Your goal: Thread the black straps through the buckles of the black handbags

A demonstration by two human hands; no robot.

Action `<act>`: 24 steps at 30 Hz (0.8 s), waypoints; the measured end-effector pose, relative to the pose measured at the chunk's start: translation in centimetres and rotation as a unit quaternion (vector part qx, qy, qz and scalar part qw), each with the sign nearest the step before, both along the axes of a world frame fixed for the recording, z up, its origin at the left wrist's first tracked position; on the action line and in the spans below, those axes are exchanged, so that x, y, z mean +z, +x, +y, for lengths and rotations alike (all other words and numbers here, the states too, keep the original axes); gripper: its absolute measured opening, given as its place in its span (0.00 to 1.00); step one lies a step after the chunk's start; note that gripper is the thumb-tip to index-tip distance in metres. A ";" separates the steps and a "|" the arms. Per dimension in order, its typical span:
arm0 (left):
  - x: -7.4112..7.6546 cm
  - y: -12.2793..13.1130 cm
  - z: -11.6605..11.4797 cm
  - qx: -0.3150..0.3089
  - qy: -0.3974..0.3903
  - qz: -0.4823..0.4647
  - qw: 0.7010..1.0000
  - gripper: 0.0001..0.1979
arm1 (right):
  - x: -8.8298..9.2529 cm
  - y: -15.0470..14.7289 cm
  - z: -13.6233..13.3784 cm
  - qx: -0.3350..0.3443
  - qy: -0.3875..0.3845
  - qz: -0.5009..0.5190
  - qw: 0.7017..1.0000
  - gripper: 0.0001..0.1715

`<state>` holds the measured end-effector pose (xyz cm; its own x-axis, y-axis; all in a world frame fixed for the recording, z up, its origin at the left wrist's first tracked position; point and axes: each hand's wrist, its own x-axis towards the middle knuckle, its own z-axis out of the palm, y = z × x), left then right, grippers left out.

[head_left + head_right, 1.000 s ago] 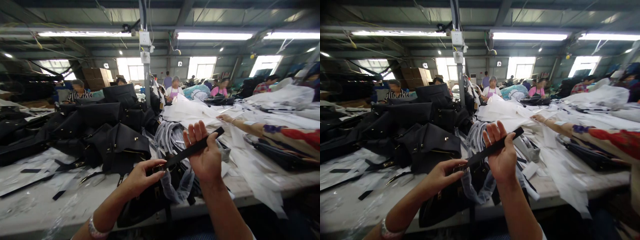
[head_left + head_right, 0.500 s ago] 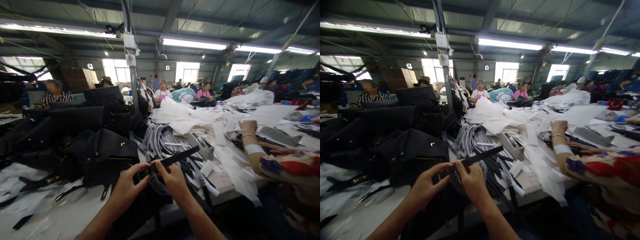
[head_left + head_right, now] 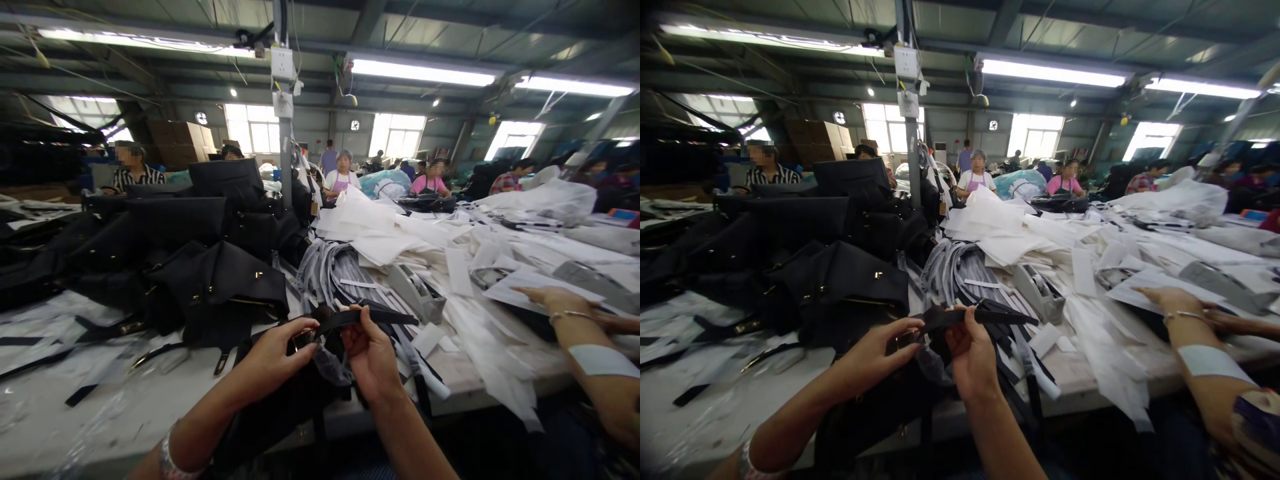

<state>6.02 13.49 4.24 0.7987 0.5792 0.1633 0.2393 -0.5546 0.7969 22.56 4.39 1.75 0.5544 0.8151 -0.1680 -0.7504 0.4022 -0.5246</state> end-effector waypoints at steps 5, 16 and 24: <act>0.1 0.0 -0.1 0.018 0.024 -0.001 1.000 0.16 | -0.1 0.6 0.0 -0.011 0.020 0.067 0.998 0.06; -0.8 0.5 -0.3 0.083 0.075 -0.011 0.994 0.16 | -0.5 -0.8 -1.1 0.062 0.014 -0.125 0.990 0.15; -1.3 0.4 0.0 0.092 0.097 0.010 0.991 0.18 | -0.4 -1.2 -1.5 0.047 -0.008 -0.285 0.957 0.16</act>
<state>6.41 13.45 2.97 0.6859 0.6754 0.2708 0.3656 -0.6417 0.6743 21.40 2.85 1.31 0.4834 0.8661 0.1271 -0.3724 0.3349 -0.8655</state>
